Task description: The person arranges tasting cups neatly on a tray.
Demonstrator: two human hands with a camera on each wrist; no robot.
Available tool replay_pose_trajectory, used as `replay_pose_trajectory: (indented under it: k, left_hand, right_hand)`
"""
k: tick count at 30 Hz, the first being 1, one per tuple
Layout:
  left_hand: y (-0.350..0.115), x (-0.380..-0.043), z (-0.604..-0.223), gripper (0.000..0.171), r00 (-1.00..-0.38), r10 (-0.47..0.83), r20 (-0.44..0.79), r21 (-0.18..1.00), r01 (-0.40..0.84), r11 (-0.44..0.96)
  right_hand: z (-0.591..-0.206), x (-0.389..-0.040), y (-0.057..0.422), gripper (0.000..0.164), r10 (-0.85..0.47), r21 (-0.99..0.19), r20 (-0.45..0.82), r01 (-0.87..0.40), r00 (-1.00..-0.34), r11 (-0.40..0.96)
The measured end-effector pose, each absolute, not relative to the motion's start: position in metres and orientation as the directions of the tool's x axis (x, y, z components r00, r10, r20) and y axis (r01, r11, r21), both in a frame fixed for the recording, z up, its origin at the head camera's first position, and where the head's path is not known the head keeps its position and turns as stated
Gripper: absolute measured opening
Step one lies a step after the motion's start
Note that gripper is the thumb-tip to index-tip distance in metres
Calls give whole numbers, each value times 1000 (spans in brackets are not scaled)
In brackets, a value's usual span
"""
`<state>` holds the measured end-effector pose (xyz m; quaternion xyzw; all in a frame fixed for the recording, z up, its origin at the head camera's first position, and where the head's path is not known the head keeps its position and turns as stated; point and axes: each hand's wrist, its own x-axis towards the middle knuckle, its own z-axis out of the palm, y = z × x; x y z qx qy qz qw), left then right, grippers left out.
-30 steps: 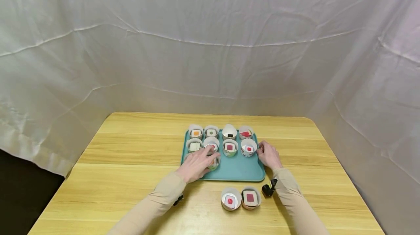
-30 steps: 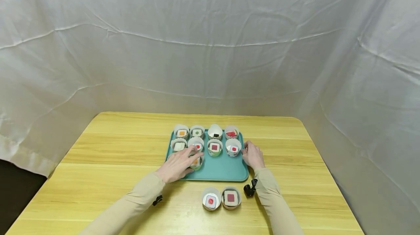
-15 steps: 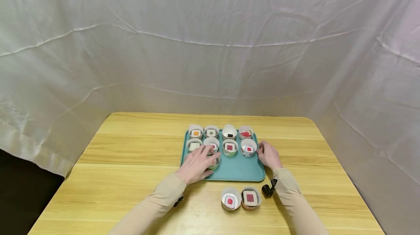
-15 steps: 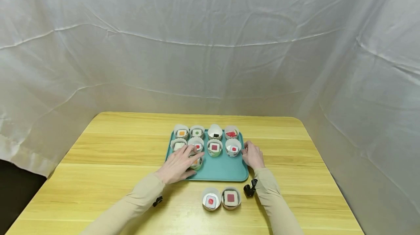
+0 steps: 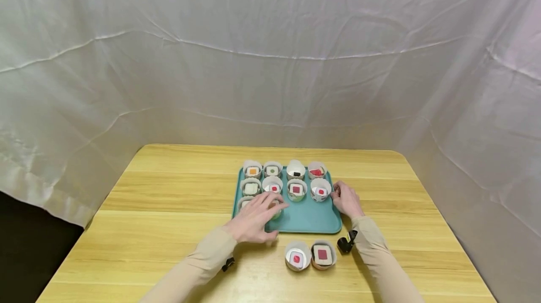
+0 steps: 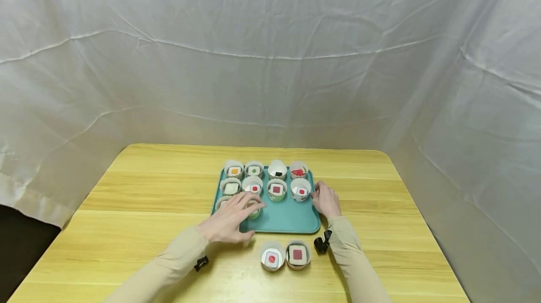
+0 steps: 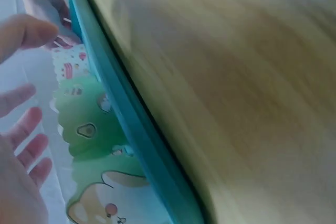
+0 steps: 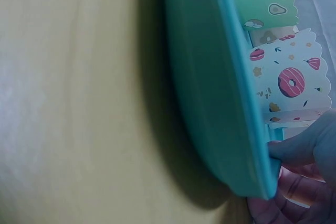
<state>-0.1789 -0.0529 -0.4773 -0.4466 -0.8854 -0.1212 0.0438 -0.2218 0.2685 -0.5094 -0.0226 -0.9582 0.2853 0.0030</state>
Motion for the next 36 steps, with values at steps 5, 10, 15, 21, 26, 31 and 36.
replay_pose_trajectory:
  k: [5,10,15,21,26,31,36]
  left_hand:
    - [-52,-172,-472,85,-563,822,86,253,810,529]
    - [-48,-163,-467,95,-534,845,26,266,819,509]
    - [-42,-154,-464,98,-518,855,-11,281,819,500]
    - [-35,-146,-465,99,-507,862,-9,265,830,491]
    - [-31,-142,-470,100,-501,864,48,224,848,480]
    - [-26,-140,-474,99,-507,857,87,233,847,478]
    - [-23,-138,-476,98,-522,849,82,271,832,485]
  right_hand:
    - [-509,-223,268,21,43,-541,-2,38,-999,840]
    - [-509,-223,269,20,42,-541,1,35,-999,841]
    - [-509,-221,269,21,43,-541,-4,39,-999,840]
    - [-510,-221,269,21,40,-543,-3,36,-999,839]
    - [-510,-222,269,22,43,-540,-1,37,-999,841]
    - [-509,-222,269,22,45,-537,-11,44,-999,842]
    - [-509,-222,268,22,43,-535,-11,43,-999,844]
